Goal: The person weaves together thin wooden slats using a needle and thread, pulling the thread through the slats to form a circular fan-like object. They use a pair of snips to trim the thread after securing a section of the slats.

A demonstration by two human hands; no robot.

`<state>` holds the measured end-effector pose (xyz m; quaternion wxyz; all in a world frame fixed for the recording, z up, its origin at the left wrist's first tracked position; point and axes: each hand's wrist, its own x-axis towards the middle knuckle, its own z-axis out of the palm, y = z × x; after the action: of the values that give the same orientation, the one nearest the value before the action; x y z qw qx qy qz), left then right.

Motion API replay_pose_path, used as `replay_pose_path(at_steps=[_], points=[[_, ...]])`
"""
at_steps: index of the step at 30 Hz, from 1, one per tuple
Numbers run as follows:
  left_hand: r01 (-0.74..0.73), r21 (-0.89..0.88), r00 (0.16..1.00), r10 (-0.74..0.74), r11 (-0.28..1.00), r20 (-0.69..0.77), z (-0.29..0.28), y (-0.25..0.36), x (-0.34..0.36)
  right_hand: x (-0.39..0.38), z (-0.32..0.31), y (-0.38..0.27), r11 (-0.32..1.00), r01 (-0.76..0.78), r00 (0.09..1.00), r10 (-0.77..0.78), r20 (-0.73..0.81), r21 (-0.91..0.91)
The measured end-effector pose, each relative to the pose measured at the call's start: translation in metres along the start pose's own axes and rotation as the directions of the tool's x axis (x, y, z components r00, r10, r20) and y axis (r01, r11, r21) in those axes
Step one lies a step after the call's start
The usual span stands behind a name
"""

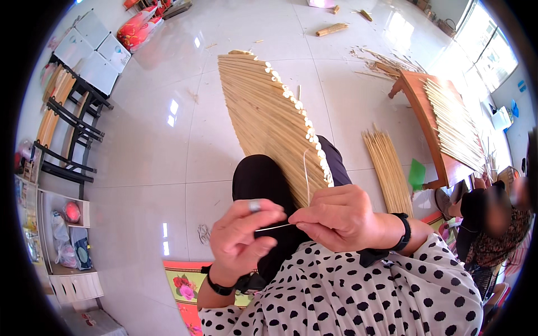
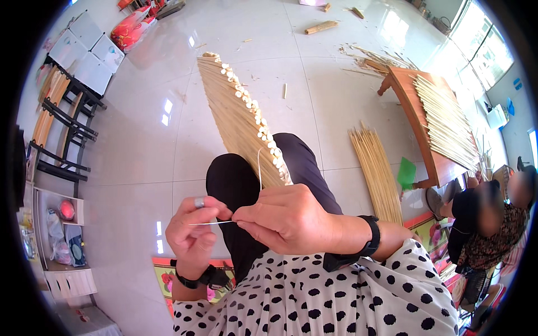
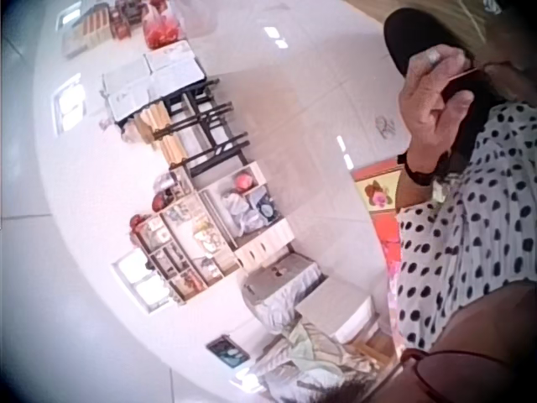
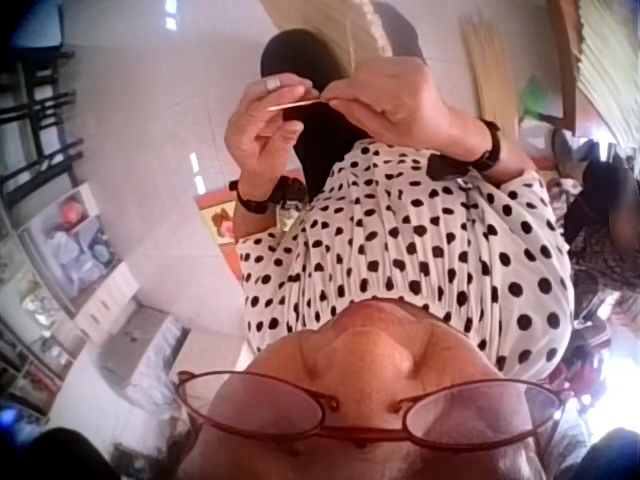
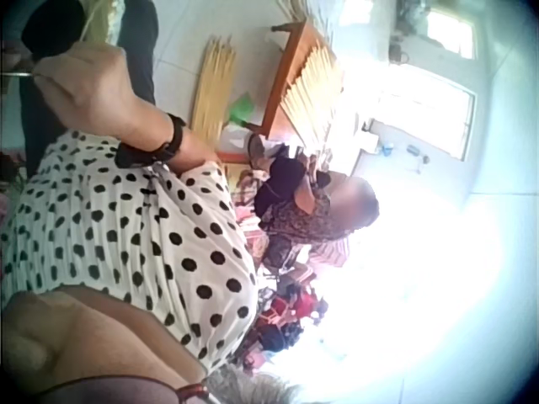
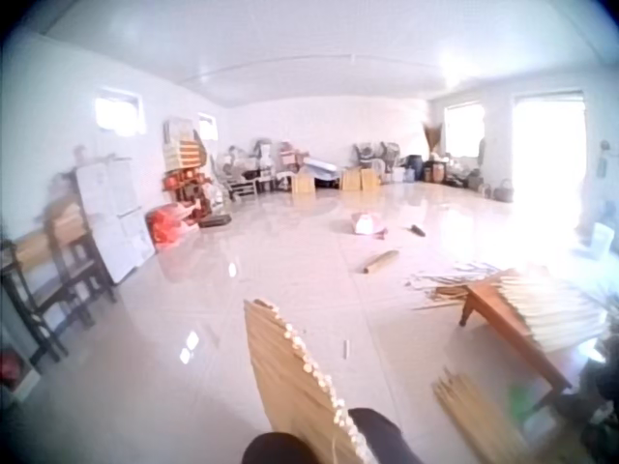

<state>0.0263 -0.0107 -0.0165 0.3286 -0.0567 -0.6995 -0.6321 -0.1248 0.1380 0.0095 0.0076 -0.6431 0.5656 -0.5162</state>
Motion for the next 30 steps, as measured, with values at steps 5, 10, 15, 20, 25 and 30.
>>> replay_pose_path(at_steps=[5,10,15,20,25,30], points=[[-0.155,0.132,0.986,0.144,0.979,0.089,0.021,-0.008,0.022,-0.011,-0.009,0.007,1.000,-0.017,1.000,0.017,-0.001,-0.009],[0.059,-0.251,0.993,-0.083,0.966,-0.089,0.026,-0.010,0.020,-0.016,-0.023,0.017,0.966,-0.190,0.954,0.139,-0.265,-0.177],[0.201,-0.089,0.941,-0.218,0.976,-0.261,-0.003,-0.023,0.033,-0.020,-0.037,0.047,0.792,-0.610,0.771,0.595,-0.227,0.003],[0.378,0.117,0.902,-0.337,0.918,-0.270,0.023,-0.048,0.039,-0.028,-0.039,0.058,0.529,-0.804,0.572,0.813,0.109,0.269],[0.459,0.114,0.859,-0.408,0.881,-0.308,0.057,-0.060,0.051,-0.036,-0.036,0.066,0.518,-0.780,0.590,0.797,0.134,0.351],[0.439,0.263,0.884,-0.361,0.859,-0.298,0.055,-0.068,0.053,-0.035,-0.044,0.076,0.311,-0.756,0.539,0.795,0.278,0.576]])
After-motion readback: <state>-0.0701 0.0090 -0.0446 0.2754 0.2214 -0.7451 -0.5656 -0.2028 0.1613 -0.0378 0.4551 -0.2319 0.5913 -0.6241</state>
